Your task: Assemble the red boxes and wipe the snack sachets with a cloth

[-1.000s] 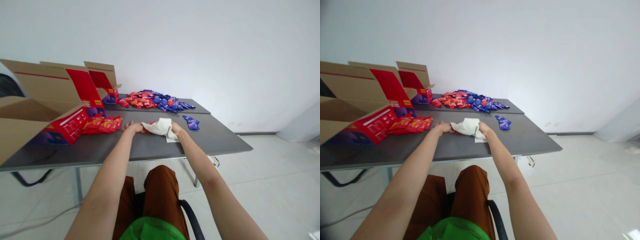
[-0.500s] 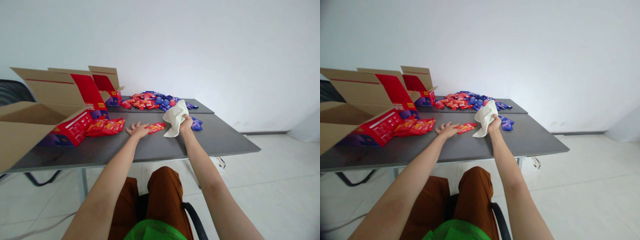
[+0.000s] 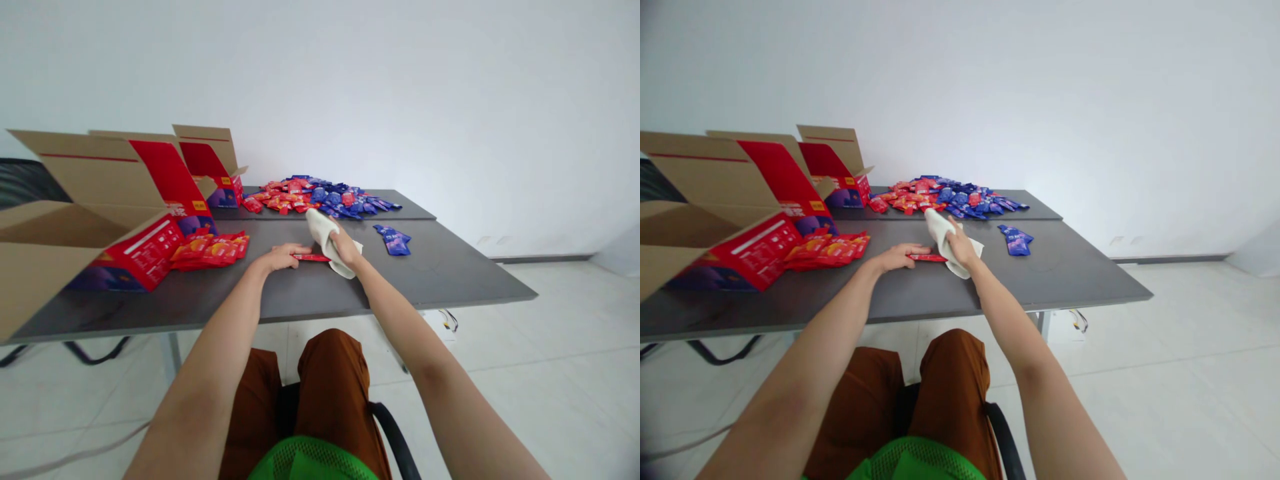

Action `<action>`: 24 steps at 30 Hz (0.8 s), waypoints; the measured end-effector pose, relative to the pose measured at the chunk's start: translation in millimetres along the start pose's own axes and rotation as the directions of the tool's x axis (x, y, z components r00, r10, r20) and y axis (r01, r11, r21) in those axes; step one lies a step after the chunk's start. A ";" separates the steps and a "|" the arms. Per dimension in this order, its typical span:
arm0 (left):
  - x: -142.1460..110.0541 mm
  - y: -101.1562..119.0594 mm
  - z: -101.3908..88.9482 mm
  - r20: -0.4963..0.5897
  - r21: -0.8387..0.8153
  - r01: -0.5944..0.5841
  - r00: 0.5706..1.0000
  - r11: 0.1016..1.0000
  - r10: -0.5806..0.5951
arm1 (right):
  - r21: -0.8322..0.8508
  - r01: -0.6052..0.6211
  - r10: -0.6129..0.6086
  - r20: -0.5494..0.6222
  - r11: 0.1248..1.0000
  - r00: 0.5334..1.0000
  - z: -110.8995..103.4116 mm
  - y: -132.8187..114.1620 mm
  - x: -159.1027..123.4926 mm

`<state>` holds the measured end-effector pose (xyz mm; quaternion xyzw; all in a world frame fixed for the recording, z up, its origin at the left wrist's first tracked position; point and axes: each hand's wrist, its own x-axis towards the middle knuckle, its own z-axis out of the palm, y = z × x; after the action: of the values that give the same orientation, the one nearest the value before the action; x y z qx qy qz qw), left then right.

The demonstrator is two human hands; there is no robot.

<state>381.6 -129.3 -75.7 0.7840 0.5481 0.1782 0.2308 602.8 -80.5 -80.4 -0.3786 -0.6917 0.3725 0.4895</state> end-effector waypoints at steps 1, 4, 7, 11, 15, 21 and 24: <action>-1.1 3.3 -4.8 0.043 0.076 0.023 0.999 0.997 -0.026 | -0.151 0.016 0.005 0.138 0.988 0.990 4.7 -0.9 -3.3; -2.9 10.6 -13.6 0.118 0.184 0.030 0.992 0.982 -0.052 | -0.501 0.129 0.130 0.449 0.856 0.884 13.9 -6.9 -10.0; -1.8 9.5 -10.9 0.110 0.193 0.011 0.993 0.981 -0.033 | -0.595 0.208 0.195 0.540 0.776 0.819 10.3 -13.6 -11.4; 0.6 1.7 1.1 -0.105 0.228 0.162 0.984 0.960 -0.141 | -0.472 0.174 0.187 0.624 0.864 0.759 -6.5 -17.0 -11.4; -0.1 -0.1 9.8 -0.255 0.208 0.230 0.951 0.951 -0.174 | -0.484 0.119 0.172 0.514 0.867 0.841 -10.2 -12.4 -13.3; -2.8 3.2 10.1 -0.337 0.217 0.390 0.890 0.895 -0.306 | -0.785 0.145 0.183 0.313 0.603 0.932 -1.3 -4.4 -9.8; -4.9 -5.9 -2.1 -0.106 0.313 0.250 0.968 0.916 -0.228 | -0.804 0.181 0.198 0.345 0.566 0.917 -2.9 -1.7 -7.7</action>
<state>374.3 -131.8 -77.3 0.7319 0.6689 0.0827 0.1002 607.2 -87.6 -81.2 -0.4818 -0.8667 0.0780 0.1029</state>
